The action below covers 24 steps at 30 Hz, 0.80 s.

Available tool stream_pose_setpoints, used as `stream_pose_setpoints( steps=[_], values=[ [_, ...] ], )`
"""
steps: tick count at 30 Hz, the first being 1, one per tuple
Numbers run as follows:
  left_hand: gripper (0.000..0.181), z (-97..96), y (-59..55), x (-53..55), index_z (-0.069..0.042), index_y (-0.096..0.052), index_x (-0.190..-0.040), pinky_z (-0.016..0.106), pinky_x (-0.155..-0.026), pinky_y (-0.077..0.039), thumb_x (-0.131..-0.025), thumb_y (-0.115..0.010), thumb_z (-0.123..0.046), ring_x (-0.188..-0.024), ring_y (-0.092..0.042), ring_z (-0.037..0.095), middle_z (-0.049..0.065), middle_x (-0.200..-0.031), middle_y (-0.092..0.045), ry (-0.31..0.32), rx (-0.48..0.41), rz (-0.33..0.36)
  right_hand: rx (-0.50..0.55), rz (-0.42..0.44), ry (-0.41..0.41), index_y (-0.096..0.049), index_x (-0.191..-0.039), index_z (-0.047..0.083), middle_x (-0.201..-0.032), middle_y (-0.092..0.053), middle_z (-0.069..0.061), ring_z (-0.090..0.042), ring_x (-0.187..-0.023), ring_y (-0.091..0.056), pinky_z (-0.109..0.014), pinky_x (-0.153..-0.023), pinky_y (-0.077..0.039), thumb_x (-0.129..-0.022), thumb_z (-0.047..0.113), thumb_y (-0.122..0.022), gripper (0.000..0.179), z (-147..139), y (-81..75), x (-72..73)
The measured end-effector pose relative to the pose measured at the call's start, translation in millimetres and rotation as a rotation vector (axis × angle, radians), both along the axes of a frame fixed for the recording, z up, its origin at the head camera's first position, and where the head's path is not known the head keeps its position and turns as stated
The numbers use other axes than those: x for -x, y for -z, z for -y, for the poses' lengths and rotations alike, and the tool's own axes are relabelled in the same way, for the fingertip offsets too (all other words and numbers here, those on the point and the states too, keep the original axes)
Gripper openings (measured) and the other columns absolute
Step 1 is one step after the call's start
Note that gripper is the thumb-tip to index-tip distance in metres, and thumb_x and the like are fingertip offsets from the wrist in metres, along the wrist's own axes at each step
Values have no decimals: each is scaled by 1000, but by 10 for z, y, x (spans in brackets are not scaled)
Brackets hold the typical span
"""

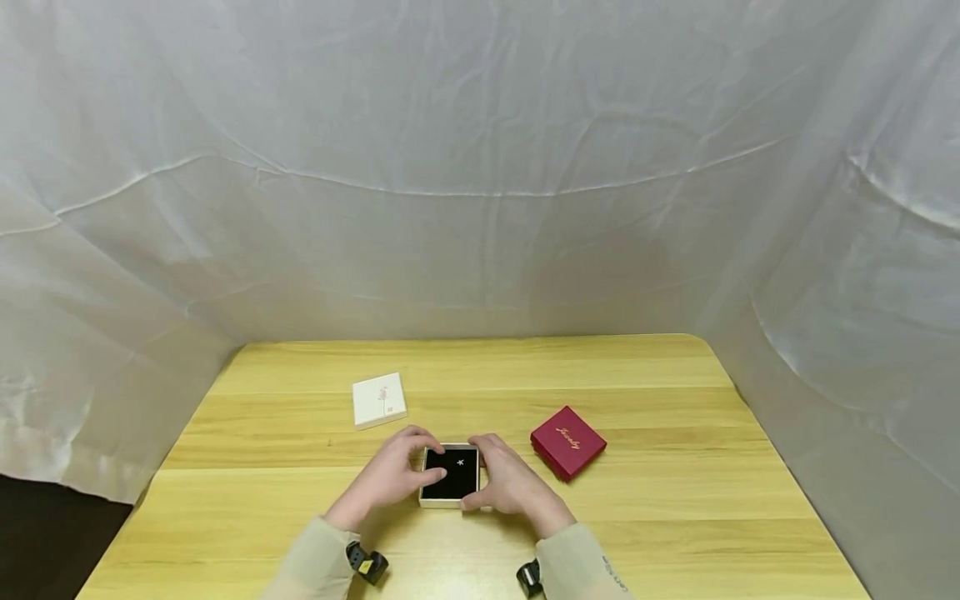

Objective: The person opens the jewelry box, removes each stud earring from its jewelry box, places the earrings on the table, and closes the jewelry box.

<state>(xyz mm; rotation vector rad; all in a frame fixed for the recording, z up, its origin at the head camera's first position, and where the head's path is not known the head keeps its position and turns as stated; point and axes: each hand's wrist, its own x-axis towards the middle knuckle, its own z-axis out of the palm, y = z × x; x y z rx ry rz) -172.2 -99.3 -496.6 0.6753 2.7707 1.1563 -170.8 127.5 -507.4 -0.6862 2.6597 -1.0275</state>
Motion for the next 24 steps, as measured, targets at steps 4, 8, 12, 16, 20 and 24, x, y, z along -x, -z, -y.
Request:
stream_pose_setpoints(
  steps=[4,8,12,16,20,24],
  values=[
    [27,-76,26,14,-7,-71,-105,49,-92,-47,-83,-78,-22,-105,-56,28,6,-113,-59,10,23,-18,1,5,-2,-45,-139,-3,-123,-54,-8,-22,-103,-54,-45,-90,-47,-69,33,-90,90,-1,0,1],
    [24,-126,58,39,-7,-72,-102,47,-92,-47,-83,-78,-20,-103,-57,27,7,-111,-59,24,47,-41,1,8,-3,-45,-139,-3,-124,-53,-9,-23,-104,-54,-45,-90,-48,-69,32,-89,90,-2,-2,2],
    [22,-157,90,61,-7,-73,-100,45,-92,-48,-83,-78,-19,-102,-58,26,7,-110,-60,38,69,-59,2,10,-2,-45,-139,-3,-123,-53,-9,-23,-103,-54,-44,-90,-48,-69,32,-90,89,-3,-6,2],
    [20,-179,122,84,-7,-74,-99,43,-91,-48,-83,-77,-18,-100,-58,25,7,-108,-61,50,80,-70,4,14,0,-45,-139,-3,-123,-53,-9,-23,-103,-53,-44,-90,-48,-69,31,-90,89,-2,-4,-1],
    [19,-194,149,110,-7,-74,-99,41,-90,-49,-84,-77,-17,-100,-58,24,7,-106,-61,65,92,-80,5,16,-2,-44,-139,-3,-123,-53,-9,-23,-103,-53,-44,-89,-48,-70,31,-90,90,-1,-10,-3],
    [18,-208,170,128,-7,-75,-100,40,-90,-49,-84,-77,-17,-99,-58,23,6,-106,-62,73,105,-88,6,10,-4,-44,-139,-3,-124,-53,-10,-22,-103,-54,-44,-89,-48,-70,30,-89,89,-2,-11,-1]
  ],
)
